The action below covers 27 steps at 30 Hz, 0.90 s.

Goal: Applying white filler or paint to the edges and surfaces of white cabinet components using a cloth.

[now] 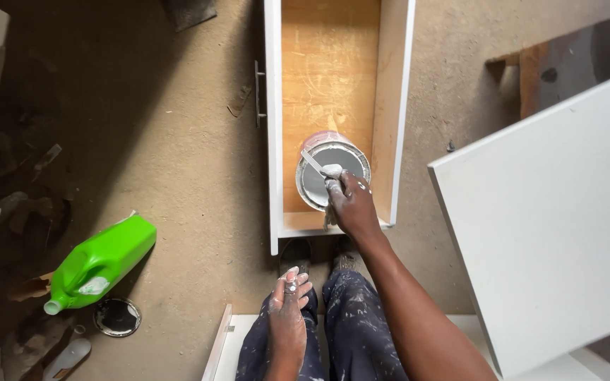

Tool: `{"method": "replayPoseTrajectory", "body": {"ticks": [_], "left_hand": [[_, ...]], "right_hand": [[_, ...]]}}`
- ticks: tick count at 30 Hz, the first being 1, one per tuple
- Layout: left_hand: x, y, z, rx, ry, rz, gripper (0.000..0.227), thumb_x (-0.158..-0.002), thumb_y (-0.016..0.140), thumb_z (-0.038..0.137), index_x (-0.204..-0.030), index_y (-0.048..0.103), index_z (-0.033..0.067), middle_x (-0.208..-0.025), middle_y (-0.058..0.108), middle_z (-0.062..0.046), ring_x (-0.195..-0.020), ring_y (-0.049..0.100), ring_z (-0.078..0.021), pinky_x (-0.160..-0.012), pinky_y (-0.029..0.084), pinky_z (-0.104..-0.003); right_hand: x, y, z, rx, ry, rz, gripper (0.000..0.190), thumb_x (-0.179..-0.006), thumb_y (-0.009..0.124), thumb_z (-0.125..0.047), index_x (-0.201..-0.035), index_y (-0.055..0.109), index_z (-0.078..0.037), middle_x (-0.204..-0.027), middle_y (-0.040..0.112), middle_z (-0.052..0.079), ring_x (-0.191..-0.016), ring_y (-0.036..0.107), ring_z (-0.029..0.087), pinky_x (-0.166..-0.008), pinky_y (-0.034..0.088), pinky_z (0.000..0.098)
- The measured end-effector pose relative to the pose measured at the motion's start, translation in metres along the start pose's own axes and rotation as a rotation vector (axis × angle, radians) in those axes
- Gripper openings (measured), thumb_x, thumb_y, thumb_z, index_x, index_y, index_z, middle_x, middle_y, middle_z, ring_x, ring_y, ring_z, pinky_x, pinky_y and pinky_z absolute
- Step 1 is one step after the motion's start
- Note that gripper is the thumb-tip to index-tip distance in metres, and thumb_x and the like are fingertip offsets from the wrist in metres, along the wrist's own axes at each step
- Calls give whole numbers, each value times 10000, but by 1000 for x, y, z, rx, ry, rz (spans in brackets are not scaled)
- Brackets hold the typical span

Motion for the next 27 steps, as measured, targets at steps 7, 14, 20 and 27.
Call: {"method": "replayPoseTrajectory", "body": {"ticks": [7,14,20,27], "left_hand": [[-29,42,37,135,126,0,562,-902,532,464,-1289,706,97,-1205,771,-118,-1093,758,-278,-970,538,-398],[-59,71,96,-31,39,-109,625,-905,490,502,-1275,705,47,-1182,777,-133,-1109,771,-297,-984,541,-398],[-108,57,143,-320,-42,-257,545,-907,558,458,-1313,682,115,-1173,750,-66,-1067,747,-175,-967,510,-305],[-131,38,217,-548,-62,-326,578,-906,516,444,-1324,706,92,-1180,796,-113,-1076,750,-211,-968,532,-321]], "right_hand": [[-64,29,34,25,31,-136,216,-986,450,-306,-942,570,-131,-720,643,155,-1146,539,257,-897,449,423],[-84,54,60,87,-49,35,250,-1016,482,-281,-1102,642,-108,-1019,663,186,-1088,544,381,-880,458,510],[-60,55,27,-380,469,138,199,-951,528,-253,-994,685,-139,-619,611,73,-483,612,194,-474,535,349],[-36,89,52,-540,738,503,325,-904,672,-179,-1200,775,-91,-905,767,45,-674,661,140,-558,595,324]]}}
Point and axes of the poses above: each hand's wrist, its own x-axis away from the middle knuckle, its own y-axis out of the palm, z = x × y, the point moved 6 cm from there along -x, towards the middle knuckle
